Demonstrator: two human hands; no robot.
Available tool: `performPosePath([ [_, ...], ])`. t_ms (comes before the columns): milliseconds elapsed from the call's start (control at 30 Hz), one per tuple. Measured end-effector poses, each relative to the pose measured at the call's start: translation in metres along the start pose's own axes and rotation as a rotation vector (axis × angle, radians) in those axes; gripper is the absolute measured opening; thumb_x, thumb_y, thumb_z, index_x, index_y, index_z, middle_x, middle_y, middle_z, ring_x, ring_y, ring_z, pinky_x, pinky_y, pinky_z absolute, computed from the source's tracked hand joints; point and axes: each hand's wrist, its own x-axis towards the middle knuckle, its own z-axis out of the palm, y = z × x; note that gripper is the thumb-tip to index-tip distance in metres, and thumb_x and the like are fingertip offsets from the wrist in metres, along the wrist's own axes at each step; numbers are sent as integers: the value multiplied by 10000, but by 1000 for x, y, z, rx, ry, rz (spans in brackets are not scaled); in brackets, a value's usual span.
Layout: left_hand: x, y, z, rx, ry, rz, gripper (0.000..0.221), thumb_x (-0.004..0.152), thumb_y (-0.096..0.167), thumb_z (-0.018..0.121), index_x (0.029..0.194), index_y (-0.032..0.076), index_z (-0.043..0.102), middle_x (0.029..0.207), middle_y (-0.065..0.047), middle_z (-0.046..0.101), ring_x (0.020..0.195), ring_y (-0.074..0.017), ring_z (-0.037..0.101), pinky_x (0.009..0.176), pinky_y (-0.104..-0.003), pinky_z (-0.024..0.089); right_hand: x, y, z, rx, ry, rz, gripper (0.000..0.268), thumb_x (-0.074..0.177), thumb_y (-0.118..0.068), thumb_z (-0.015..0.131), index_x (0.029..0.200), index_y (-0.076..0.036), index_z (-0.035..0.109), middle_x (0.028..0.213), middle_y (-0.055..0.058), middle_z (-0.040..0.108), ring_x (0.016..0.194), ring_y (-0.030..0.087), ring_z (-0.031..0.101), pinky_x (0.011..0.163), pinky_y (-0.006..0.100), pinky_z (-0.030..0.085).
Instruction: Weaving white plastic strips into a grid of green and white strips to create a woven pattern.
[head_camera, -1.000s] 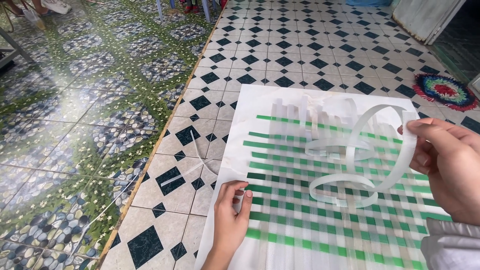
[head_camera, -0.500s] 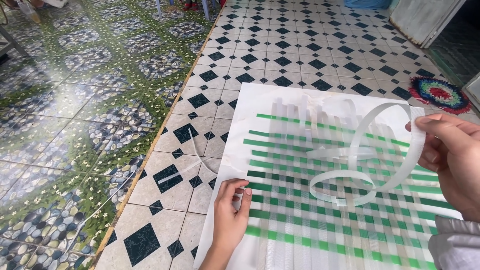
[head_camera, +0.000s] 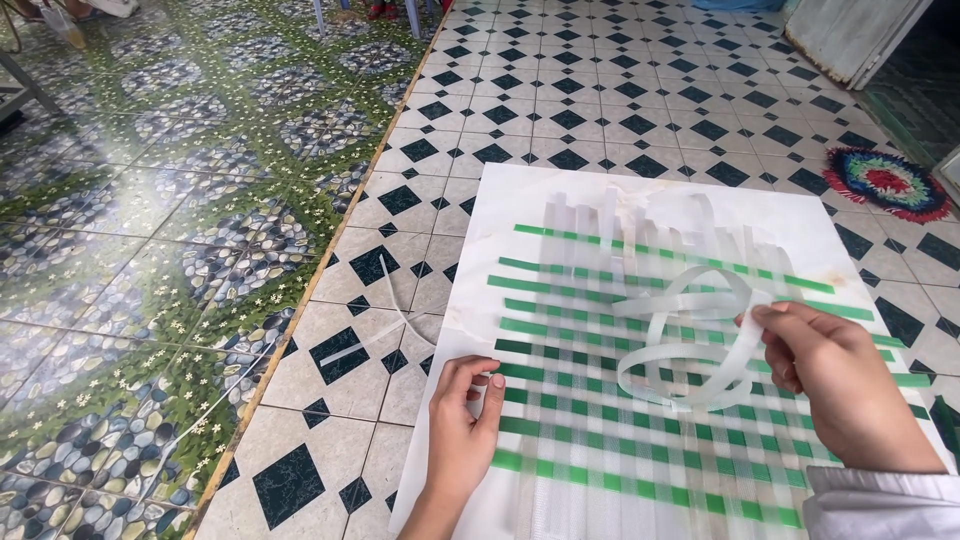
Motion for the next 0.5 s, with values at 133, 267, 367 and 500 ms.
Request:
performPosePath([
  [133,0,0,0,-9,1,13,213,914,289,580,1018,137,687,1051,1,647,851,-137,658,763,-267,509,-17,4,3,-146,27,81,305,1016,-167,595,819,60,648,632,106,357,595,221,286,594,325,274],
  [267,0,4,1,4,6,1,220,911,297,582,1028,139,681,1047,1,642,852,-141,658,768,-270,508,-36,14,0,-112,5,17,367,1042,-174,554,769,64,609,633,103,337,593,201,268,525,321,223],
  [367,-3,13,7,155,-58,158,336,954,342,499,1143,88,610,1147,-59,584,1116,-240,568,955,-356,454,-47,15,0,-161,70,125,338,1055,-201,556,937,68,722,746,113,392,615,218,275,559,341,245],
  [500,4,34,24,219,-93,258,298,934,291,536,1168,120,606,1170,-26,579,1071,-237,556,891,-417,420,-42,35,-10,-303,116,14,313,1057,-236,557,941,-10,740,729,105,432,602,225,304,524,330,261],
])
